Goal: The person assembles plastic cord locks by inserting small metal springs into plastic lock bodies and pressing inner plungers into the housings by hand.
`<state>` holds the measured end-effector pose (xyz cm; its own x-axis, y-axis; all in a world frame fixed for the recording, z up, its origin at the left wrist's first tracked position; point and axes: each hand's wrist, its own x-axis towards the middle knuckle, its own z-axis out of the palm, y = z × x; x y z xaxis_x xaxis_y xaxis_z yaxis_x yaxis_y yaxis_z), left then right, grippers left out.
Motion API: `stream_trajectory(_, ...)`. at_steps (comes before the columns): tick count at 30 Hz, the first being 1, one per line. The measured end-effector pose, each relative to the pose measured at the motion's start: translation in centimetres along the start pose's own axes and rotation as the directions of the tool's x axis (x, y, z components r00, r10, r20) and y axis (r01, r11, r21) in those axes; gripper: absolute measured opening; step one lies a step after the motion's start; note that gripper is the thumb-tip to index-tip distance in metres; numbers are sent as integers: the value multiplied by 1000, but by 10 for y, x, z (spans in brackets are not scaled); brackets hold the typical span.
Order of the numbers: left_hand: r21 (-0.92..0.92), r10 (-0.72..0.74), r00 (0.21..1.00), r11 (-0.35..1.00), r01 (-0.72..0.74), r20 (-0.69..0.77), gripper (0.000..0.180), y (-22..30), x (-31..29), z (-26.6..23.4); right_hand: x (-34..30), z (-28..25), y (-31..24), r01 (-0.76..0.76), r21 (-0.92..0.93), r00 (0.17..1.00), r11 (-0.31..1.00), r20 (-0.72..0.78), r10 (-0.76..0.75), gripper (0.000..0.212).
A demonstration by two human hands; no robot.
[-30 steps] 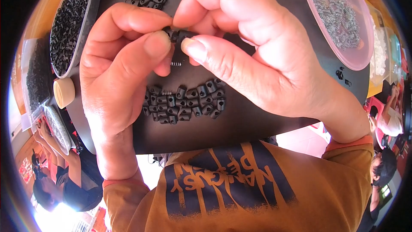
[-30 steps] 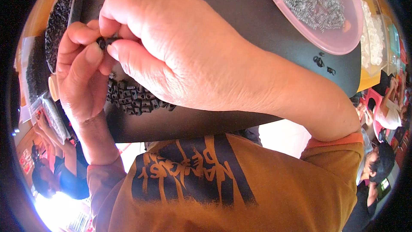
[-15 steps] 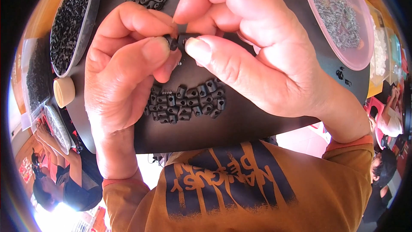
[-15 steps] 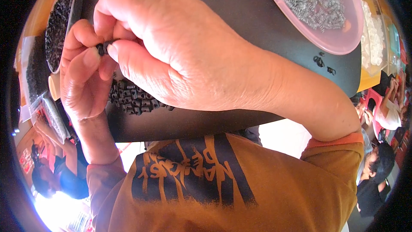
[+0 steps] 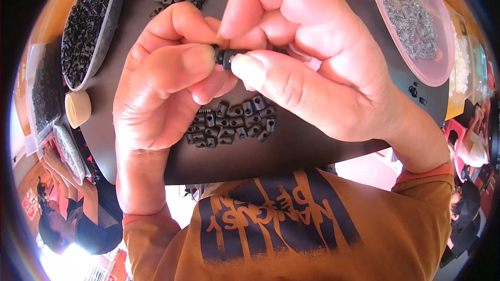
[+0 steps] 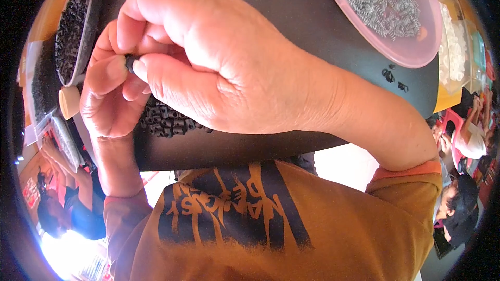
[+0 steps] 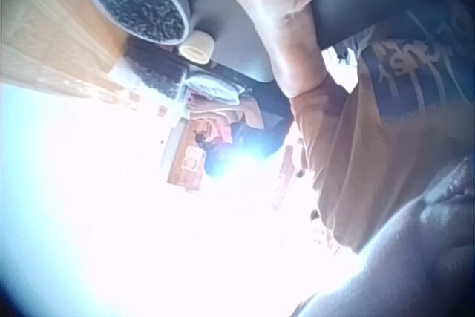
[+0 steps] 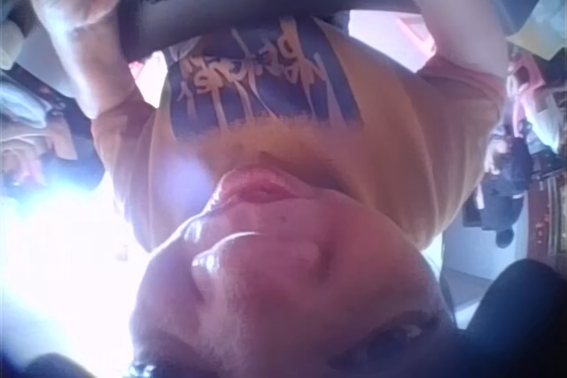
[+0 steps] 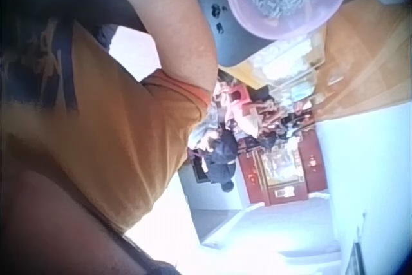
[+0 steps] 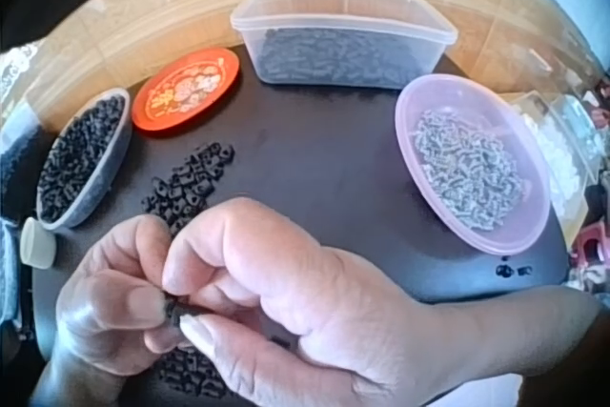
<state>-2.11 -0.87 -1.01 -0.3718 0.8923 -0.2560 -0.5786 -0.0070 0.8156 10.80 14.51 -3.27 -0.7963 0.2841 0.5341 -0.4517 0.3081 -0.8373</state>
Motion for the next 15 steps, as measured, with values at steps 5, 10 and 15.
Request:
stream_trajectory(5, 94, 100, 995, 991, -99, -13, 20, -2, -1, 5, 0, 5, -4, 9, -20, 1000, 1000, -2, -9, 22)
stream_trajectory(10, 361, 190, 982, 917, -170, -20, 15, 0, -1, 7, -3, 2, -4, 12, -42, 1000, 999, -4, -12, 22)
stream_trajectory(15, 721, 458, 879, 565, -402, 131, 10, -4, -6, 10, 1, 6, -4, 15, -52, 1000, 999, 4, -15, 22)
